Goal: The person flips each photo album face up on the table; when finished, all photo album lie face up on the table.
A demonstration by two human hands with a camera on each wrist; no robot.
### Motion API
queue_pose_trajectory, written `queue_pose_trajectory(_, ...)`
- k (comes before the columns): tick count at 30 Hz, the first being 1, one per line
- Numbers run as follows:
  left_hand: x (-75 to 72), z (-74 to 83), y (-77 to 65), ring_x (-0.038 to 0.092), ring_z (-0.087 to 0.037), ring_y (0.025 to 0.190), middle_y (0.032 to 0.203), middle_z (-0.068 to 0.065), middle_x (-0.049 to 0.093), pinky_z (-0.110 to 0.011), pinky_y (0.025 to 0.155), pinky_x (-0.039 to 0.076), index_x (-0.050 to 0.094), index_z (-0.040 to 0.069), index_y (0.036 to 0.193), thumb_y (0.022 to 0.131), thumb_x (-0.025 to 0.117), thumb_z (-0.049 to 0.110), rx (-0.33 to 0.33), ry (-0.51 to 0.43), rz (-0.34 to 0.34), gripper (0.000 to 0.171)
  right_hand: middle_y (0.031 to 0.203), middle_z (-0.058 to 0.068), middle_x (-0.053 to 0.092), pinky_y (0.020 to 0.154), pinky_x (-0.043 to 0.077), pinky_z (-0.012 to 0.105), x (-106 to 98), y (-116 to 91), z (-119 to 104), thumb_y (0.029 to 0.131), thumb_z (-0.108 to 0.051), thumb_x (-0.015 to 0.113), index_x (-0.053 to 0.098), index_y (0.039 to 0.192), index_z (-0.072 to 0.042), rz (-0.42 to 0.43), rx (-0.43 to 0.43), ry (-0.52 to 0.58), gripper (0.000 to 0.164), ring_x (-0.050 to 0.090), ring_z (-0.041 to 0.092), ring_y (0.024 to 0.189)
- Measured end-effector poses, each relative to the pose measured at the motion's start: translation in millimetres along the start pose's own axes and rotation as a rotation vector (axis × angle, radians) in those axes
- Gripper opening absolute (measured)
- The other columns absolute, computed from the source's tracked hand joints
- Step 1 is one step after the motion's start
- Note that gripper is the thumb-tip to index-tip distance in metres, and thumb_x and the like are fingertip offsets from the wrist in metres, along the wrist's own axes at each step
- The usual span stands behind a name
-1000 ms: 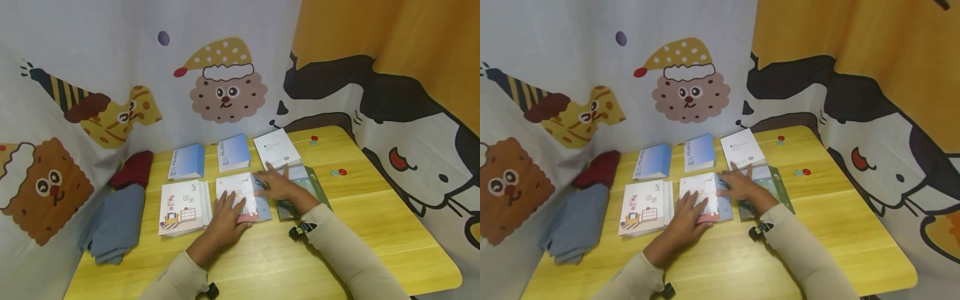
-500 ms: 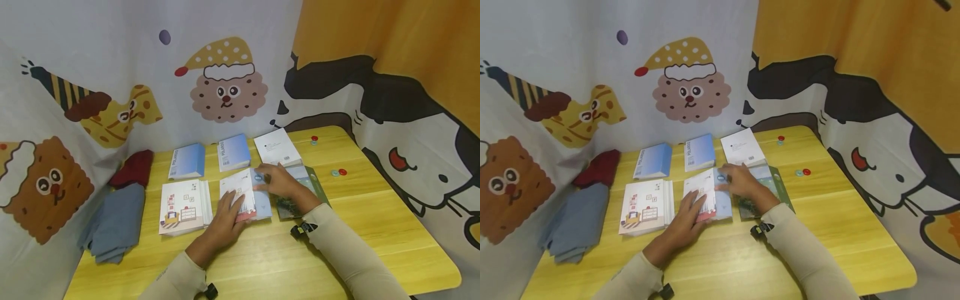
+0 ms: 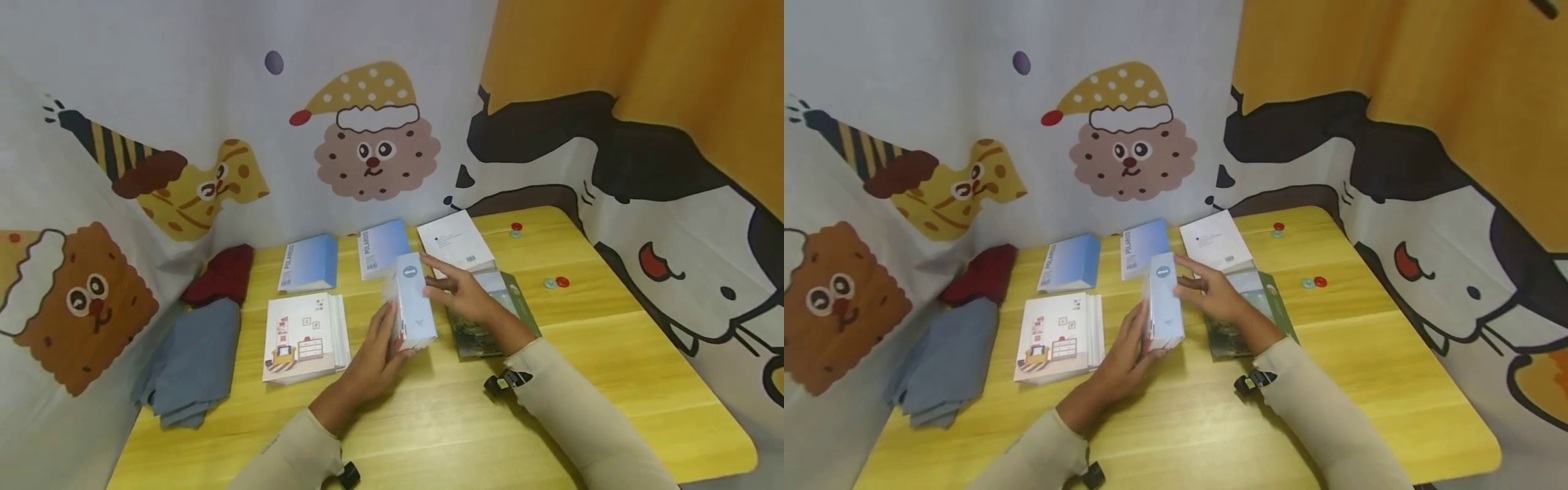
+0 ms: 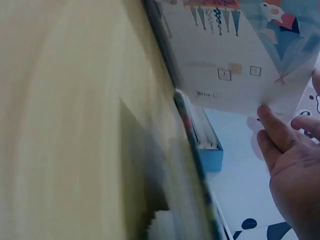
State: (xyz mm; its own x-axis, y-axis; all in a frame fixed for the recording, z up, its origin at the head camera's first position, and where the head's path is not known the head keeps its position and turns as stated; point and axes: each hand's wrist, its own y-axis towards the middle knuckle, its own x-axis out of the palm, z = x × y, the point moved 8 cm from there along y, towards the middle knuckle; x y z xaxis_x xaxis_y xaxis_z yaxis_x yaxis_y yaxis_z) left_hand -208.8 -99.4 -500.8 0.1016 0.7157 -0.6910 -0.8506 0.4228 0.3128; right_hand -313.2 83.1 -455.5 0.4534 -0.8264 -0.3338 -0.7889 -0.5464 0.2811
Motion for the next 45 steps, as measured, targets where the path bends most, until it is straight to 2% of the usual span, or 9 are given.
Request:
queue_pose_trajectory(7,-0.1,3.9,7.4,0.029,-0.031,0.167,0.185,-0.008,0.009,-0.057,0.133,0.032,-0.013,0.018,0.176,0.104,0.076,0.020,0.026,-0.232,0.049,0.114,0.180,0.018,0.029,0.125,0.042,0.056,20,-10,-5,0.105,-0.005,0.071,0.038,0.169,-0.004,-0.119,-0.066,0.055,0.072,0.040,0.046,0.160)
queue_pose_trajectory(16,-7.9,-2.2,2.1,0.065,-0.035,0.137,0.171,-0.021,0.044,-0.049,0.111,0.059,-0.008,0.022,0.177,0.099,0.082,0.013,-0.015,-0.358,0.117,0.120,0.180,0.014,0.027,0.127,0.038,0.063,41,-16,3,0.100,-0.008,0.077,0.028,0.174,-0.010,-0.190,-0.080,-0.099,0.089,0.047,0.048,0.156)
queue_pose_trajectory(21,-10.3,-2.4,-0.7,0.059,-0.046,0.143,0.179,-0.022,0.026,-0.039,0.107,0.062,-0.004,0.015,0.177,0.104,0.075,0.012,0.020,-0.473,0.112,0.108,0.179,0.011,0.030,0.129,0.035,0.063,44,-18,4,0.104,-0.024,0.076,0.024,0.175,-0.017,-0.186,-0.075,-0.278,0.089,0.045,0.044,0.158)
queue_pose_trajectory(27,-15.6,2.4,-3.3,0.041,-0.061,0.153,0.181,-0.028,0.011,-0.040,0.108,0.060,0.002,0.011,0.176,0.112,0.059,0.043,0.054,-0.618,0.089,0.091,0.178,0.017,0.032,0.125,0.017,0.085,46,-18,-4,0.107,-0.030,0.071,0.030,0.173,-0.009,-0.163,-0.139,-0.396,0.081,0.035,0.048,0.163)
queue_pose_trajectory(32,-35.0,3.5,-4.7,0.034,-0.060,0.157,0.179,-0.031,0.018,-0.034,0.107,0.059,0.017,-0.002,0.171,0.108,0.054,0.064,0.073,-0.579,0.191,0.099,0.178,0.018,0.033,0.120,0.008,0.093,51,-17,-1,0.108,-0.054,0.062,0.033,0.172,-0.010,-0.170,-0.126,-0.451,0.083,0.032,0.049,0.164)
queue_pose_trajectory(36,-46.7,-0.6,-8.8,0.042,-0.063,0.151,0.174,-0.036,0.026,-0.028,0.107,0.058,0.011,-0.003,0.172,0.105,0.053,0.070,0.022,-0.568,0.221,0.108,0.180,0.015,0.030,0.122,0.001,0.090,59,-18,1,0.106,-0.064,0.060,0.030,0.174,-0.019,-0.182,-0.070,-0.529,0.087,0.027,0.045,0.167)
queue_pose_trajectory(39,-50.7,-5.4,-12.8,0.051,-0.062,0.145,0.168,-0.039,0.034,-0.040,0.110,0.059,0.004,-0.003,0.173,0.108,0.051,0.068,-0.047,-0.504,0.212,0.107,0.180,0.015,0.029,0.124,-0.002,0.088,66,-19,5,0.104,-0.067,0.061,0.028,0.175,-0.026,-0.193,-0.008,-0.645,0.088,0.026,0.044,0.168)
queue_pose_trajectory(42,-53.5,-12.6,-15.0,0.060,-0.055,0.140,0.161,-0.038,0.048,-0.055,0.111,0.058,0.012,-0.004,0.172,0.111,0.057,0.057,-0.145,-0.363,0.222,0.098,0.178,0.017,0.031,0.124,-0.003,0.088,69,-20,7,0.103,-0.067,0.063,0.030,0.174,-0.027,-0.190,0.070,-0.743,0.088,0.025,0.045,0.168)
queue_pose_trajectory(45,-53.5,-21.1,-15.9,0.071,-0.046,0.129,0.149,-0.033,0.063,-0.056,0.104,0.062,0.020,0.002,0.173,0.110,0.067,0.042,-0.260,-0.226,0.227,0.088,0.175,0.017,0.038,0.124,-0.002,0.089,68,-22,10,0.103,-0.071,0.059,0.035,0.173,-0.024,-0.178,0.143,-0.837,0.087,0.024,0.046,0.168)
